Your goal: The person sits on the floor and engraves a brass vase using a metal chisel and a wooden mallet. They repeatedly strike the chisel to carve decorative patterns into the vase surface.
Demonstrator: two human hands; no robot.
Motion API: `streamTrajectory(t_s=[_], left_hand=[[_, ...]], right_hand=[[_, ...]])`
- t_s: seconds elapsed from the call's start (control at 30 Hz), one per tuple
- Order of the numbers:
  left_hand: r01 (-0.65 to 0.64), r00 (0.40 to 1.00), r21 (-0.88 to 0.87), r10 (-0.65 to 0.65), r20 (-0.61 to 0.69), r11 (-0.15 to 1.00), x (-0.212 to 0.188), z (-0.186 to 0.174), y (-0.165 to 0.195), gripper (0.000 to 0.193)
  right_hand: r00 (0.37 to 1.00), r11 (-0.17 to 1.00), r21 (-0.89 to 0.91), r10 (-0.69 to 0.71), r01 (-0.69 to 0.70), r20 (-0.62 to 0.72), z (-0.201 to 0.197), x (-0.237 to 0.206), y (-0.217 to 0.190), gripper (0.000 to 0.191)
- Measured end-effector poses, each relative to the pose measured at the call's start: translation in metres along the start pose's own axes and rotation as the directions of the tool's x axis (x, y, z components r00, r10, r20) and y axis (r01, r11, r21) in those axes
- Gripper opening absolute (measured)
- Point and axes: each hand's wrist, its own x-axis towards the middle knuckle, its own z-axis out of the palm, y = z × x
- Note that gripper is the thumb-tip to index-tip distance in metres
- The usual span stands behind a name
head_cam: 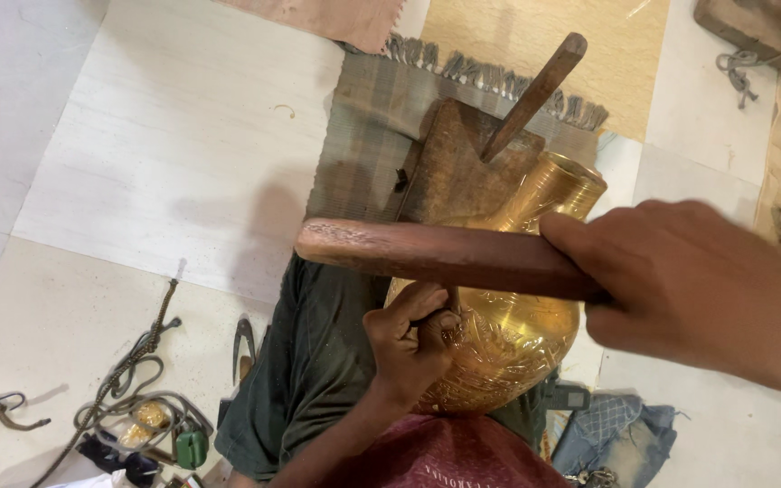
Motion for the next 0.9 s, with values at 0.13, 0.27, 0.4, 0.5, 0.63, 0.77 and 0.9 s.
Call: streamTrajectory(t_s=[0.13,0.27,0.4,0.5,0.63,0.77,0.9], left_hand=[[-0.027,1.000,-0.056,0.027,0.002,0.998,0.000,-0.001,0.000,0.042],[-0.083,0.996,-0.039,0.081,-0.031,0.996,-0.001,0.000,-0.001,0.041],[-0.141,0.989,-0.011,0.140,-0.056,0.990,0.000,0.003,-0.003,0.035],[-0.120,0.990,-0.012,0.119,-0.069,0.993,-0.002,0.003,-0.002,0.035],[-0.095,0.994,0.034,0.096,-0.046,0.995,-0.005,0.000,-0.002,0.035],[-0.102,0.993,0.037,0.104,-0.051,0.994,-0.004,0.001,-0.008,0.031],[-0.105,0.993,-0.028,0.104,-0.057,0.994,-0.006,0.001,-0.014,0.031]], right_hand=[[0.996,0.937,0.345,-0.022,0.051,-0.088,0.007,0.007,0.002,0.023],[0.993,0.977,0.204,-0.044,0.065,-0.108,-0.003,0.004,0.000,0.030],[0.995,0.897,0.441,0.000,0.042,-0.095,-0.016,0.001,-0.008,0.024],[0.999,0.999,-0.020,-0.048,0.048,0.005,-0.018,0.000,-0.008,0.021],[0.997,0.918,0.395,-0.012,0.042,-0.078,-0.010,0.004,-0.004,0.025],[0.996,0.933,0.359,0.029,0.005,-0.089,-0.009,0.004,-0.003,0.029],[0.992,0.984,0.123,-0.123,0.126,-0.034,-0.016,0.002,-0.007,0.027]])
